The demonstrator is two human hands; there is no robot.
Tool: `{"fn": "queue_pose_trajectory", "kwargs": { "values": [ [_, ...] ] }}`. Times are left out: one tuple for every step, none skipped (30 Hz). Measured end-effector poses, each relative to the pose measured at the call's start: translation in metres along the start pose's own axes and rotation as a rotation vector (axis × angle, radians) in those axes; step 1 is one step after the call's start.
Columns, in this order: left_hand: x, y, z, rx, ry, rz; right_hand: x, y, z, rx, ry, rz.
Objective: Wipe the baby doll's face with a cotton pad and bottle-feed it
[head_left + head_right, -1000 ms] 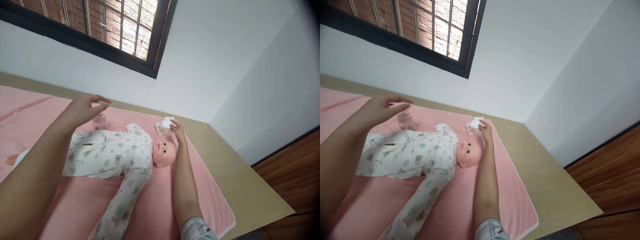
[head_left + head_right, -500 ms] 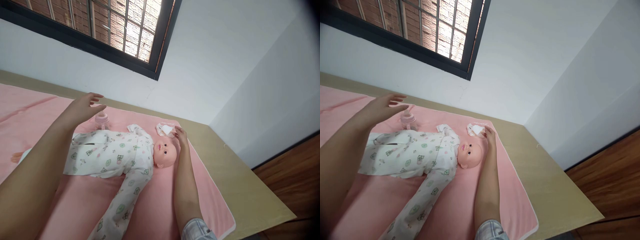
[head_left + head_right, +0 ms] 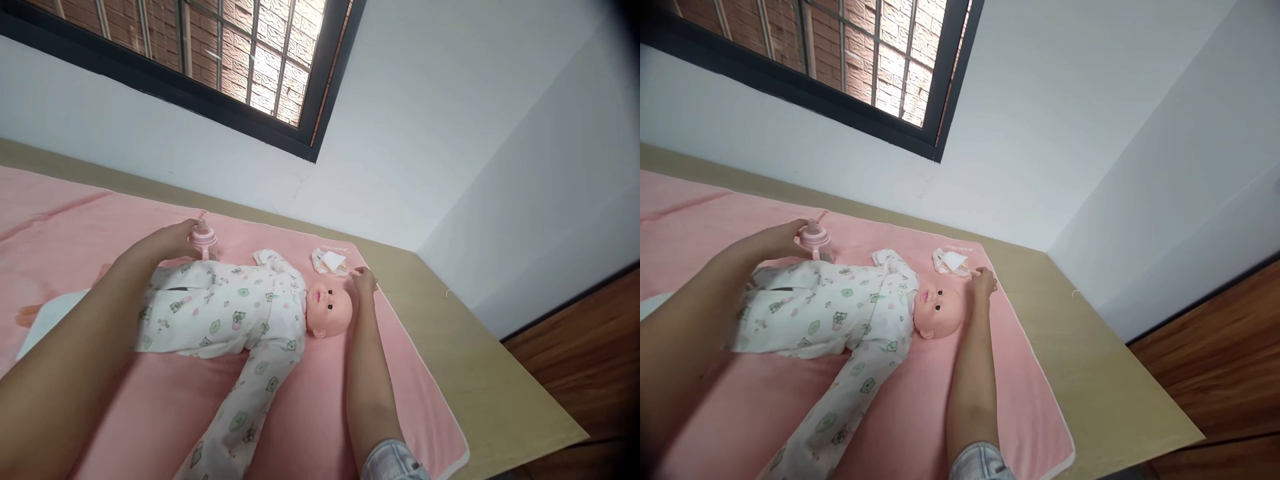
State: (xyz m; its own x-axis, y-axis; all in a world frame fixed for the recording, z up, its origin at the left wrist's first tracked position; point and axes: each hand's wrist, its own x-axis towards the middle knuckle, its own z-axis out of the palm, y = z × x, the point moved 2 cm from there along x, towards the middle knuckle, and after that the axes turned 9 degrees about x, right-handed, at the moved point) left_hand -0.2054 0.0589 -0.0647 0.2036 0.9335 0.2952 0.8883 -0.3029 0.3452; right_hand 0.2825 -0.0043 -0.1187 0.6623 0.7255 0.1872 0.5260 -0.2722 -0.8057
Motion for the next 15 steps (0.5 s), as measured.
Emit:
{"fn": "queue_pose_trajectory", "kwargs": {
  "values": [
    [0.0,0.001,0.003,0.014,0.0,-0.006,0.0,0.001,0.001,-0.013,0.0,-0.005],
    [0.0,0.002,0.006,0.037,-0.007,-0.025,-0.001,0.002,0.002,-0.023,0.001,-0.012],
    [-0.001,0.003,0.008,0.063,-0.014,-0.05,-0.001,0.004,0.003,-0.03,0.005,-0.018],
    [-0.001,0.003,0.01,0.085,-0.015,-0.071,-0.002,0.005,0.004,-0.035,0.01,-0.022],
    [-0.001,0.004,0.011,0.104,-0.014,-0.091,-0.003,0.008,0.005,-0.038,0.017,-0.021],
    [-0.001,0.005,0.012,0.121,-0.012,-0.107,-0.004,0.01,0.006,-0.038,0.022,-0.016],
    [-0.001,0.006,0.012,0.132,-0.009,-0.118,-0.005,0.012,0.006,-0.036,0.026,-0.008],
    [-0.001,0.007,0.011,0.138,-0.006,-0.126,-0.006,0.013,0.006,-0.031,0.028,0.003],
    [-0.001,0.009,0.01,0.142,-0.001,-0.129,-0.007,0.014,0.005,-0.022,0.029,0.014],
    [-0.001,0.011,0.007,0.146,0.006,-0.138,-0.007,0.014,0.004,-0.009,0.031,0.023],
    [-0.002,0.013,0.004,0.142,0.017,-0.151,-0.007,0.013,0.003,0.009,0.034,0.027],
    [-0.003,0.016,0.0,0.123,0.033,-0.169,-0.006,0.011,0.001,0.03,0.039,0.027],
    [-0.004,0.02,-0.004,0.086,0.055,-0.186,-0.005,0.008,-0.001,0.055,0.046,0.022],
    [-0.005,0.025,-0.009,0.032,0.081,-0.19,-0.004,0.003,-0.003,0.081,0.055,0.013],
    [-0.007,0.03,-0.015,-0.036,0.107,-0.177,-0.002,-0.002,-0.006,0.108,0.064,0.003]
  ]
}}
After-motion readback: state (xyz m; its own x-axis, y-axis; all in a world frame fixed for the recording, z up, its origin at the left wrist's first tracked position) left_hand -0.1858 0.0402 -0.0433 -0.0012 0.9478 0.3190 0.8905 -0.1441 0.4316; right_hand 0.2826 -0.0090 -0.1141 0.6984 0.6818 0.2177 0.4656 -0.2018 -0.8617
